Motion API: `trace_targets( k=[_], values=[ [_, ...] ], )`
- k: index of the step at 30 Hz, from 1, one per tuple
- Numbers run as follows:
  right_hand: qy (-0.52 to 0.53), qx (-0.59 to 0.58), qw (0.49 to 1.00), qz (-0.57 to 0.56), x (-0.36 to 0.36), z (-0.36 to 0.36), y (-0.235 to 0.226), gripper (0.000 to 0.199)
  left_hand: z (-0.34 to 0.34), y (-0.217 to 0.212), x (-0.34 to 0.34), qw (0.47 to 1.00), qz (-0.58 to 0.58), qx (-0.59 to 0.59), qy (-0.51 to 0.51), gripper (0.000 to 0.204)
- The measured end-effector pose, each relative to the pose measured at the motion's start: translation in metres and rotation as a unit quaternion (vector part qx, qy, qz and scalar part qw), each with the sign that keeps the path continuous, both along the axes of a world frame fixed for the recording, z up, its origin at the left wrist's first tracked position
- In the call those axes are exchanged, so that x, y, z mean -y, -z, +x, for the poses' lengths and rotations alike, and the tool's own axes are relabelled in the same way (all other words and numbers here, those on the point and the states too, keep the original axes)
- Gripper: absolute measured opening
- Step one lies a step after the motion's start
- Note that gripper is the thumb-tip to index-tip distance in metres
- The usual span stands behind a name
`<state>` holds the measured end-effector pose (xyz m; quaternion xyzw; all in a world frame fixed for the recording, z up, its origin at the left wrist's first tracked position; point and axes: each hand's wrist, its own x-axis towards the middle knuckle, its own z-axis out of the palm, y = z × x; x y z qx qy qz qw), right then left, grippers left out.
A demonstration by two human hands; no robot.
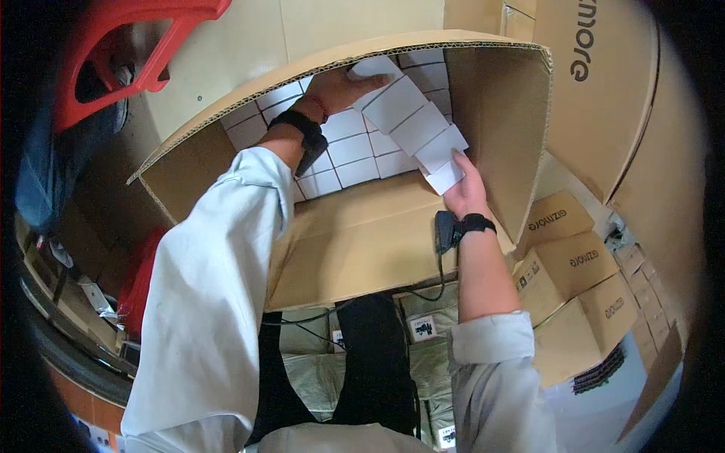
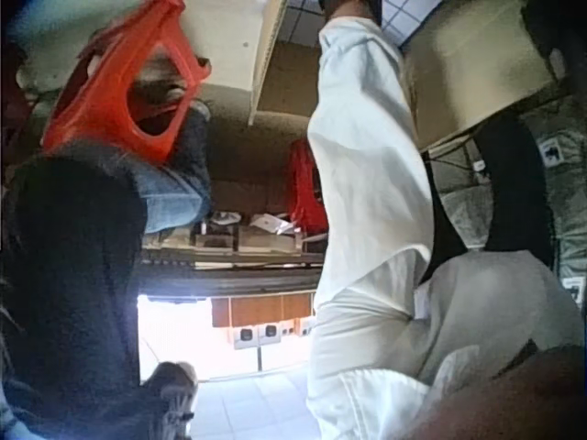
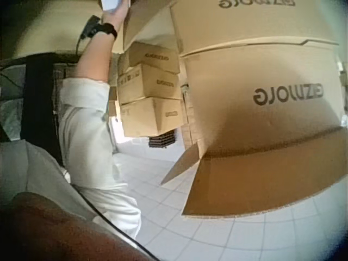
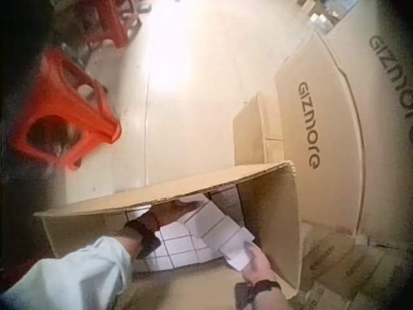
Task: Organizing and packing small white product boxes into a larger shipping carton on a factory floor.
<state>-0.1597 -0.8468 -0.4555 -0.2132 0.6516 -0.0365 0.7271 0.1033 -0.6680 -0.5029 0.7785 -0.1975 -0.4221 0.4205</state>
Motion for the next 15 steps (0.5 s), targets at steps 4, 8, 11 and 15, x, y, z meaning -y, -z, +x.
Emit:
trace_targets(
  k=[4, 8, 11, 15],
  values=[
    [-0.12, -0.021, 0.991, -0.053, -0.012, -0.001, -0.027, 0.045, -0.016, -0.012, -0.016, 0.994, 0.053, 0.069, -0.069, 0.074],
    [-0.189, -0.038, 0.971, -0.138, -0.023, -0.007, -0.122, 0.049, -0.026, -0.154, -0.049, 0.98, 0.15, -0.075, -0.106, 0.07],
    [-0.262, -0.031, 0.952, -0.158, -0.066, 0.015, -0.225, 0.049, -0.049, -0.261, -0.119, 0.968, 0.058, 0.102, -0.222, 0.064],
    [-0.371, -0.02, 0.906, -0.205, -0.11, 0.023, -0.371, 0.049, -0.071, -0.432, -0.192, 0.95, 0.053, 0.11, -0.288, 0.066]
  ],
)
